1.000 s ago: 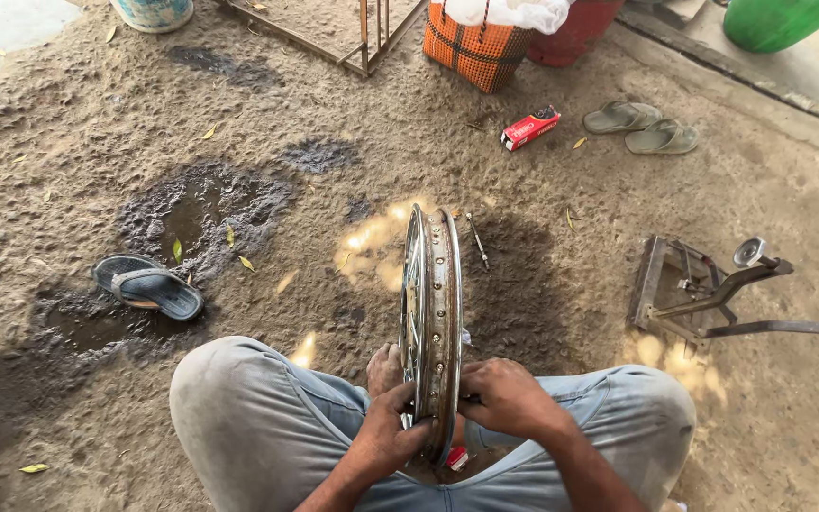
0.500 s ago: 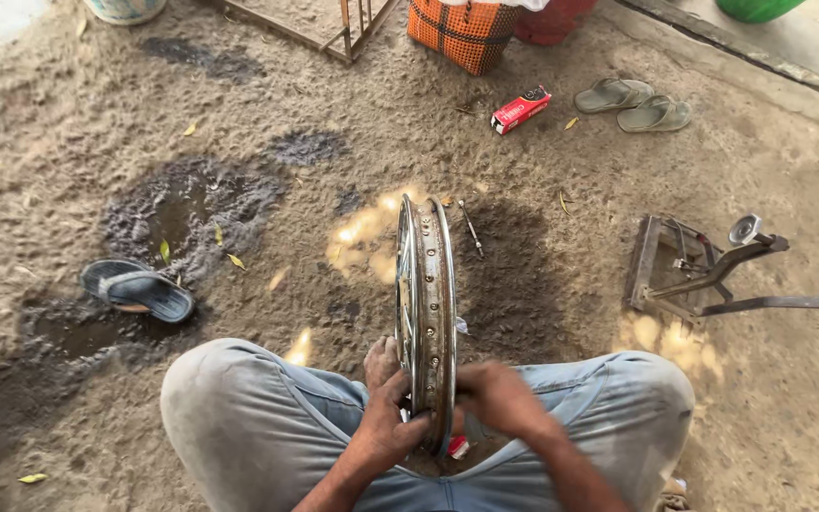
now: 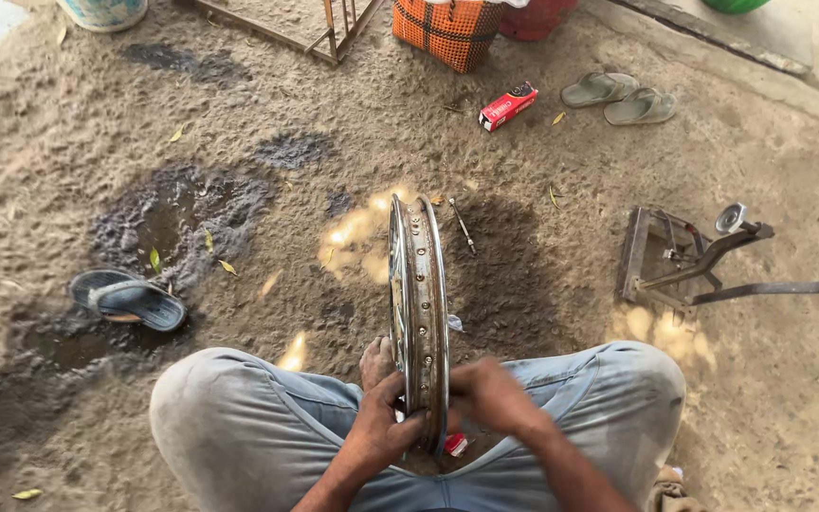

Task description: The person sits on the ground and uses a small metal tool to repeatedly tap and adjust the rim of a bicycle wheel. They rotate the wheel to access different sections while working on the rim.

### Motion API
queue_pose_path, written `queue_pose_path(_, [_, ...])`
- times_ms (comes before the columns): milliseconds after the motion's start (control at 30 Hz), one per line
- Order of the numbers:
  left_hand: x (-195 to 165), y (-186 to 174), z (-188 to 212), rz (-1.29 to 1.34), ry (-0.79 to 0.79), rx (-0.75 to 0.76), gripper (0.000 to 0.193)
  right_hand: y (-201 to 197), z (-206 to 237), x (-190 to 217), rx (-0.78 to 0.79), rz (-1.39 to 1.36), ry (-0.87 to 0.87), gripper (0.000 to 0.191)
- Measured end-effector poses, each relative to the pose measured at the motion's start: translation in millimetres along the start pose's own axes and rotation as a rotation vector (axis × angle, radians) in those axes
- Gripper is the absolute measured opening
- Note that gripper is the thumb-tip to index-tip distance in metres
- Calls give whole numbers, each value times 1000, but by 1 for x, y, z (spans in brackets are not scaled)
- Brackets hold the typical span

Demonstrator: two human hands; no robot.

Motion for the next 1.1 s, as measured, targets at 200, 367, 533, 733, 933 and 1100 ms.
queue_pose_path(200, [3, 0, 2, -43, -70, 37, 35, -36, 8, -1, -161, 216, -171, 14])
queue_pose_path(367, [-4, -2, 3, -102, 50, 4, 38, 8, -1, 1, 108, 23, 15, 19])
queue_pose_path(533, [12, -7, 8, -442, -382, 128, 37, 31, -5, -27, -223, -53, -14, 14])
queue_pose_path(733, [21, -10, -8, -1, 128, 63, 24, 20, -10, -66, -123, -487, 38, 15])
queue_pose_path(933, [12, 2, -17, -487, 298, -242, 26, 45, -35, -49, -85, -728, -98, 17])
queue_pose_path(1100, [3, 7, -16, -595, 385, -274, 40, 32, -41, -39, -138, -547, -124, 16])
Point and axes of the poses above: each hand's wrist, its own z-axis away from the middle knuckle, its own y-axis out of the palm, x = y × z, the point moved 2 cm from there along -z, towards the middle knuckle, and after that the axes turned 15 degrees about y, right-handed, at the moved point
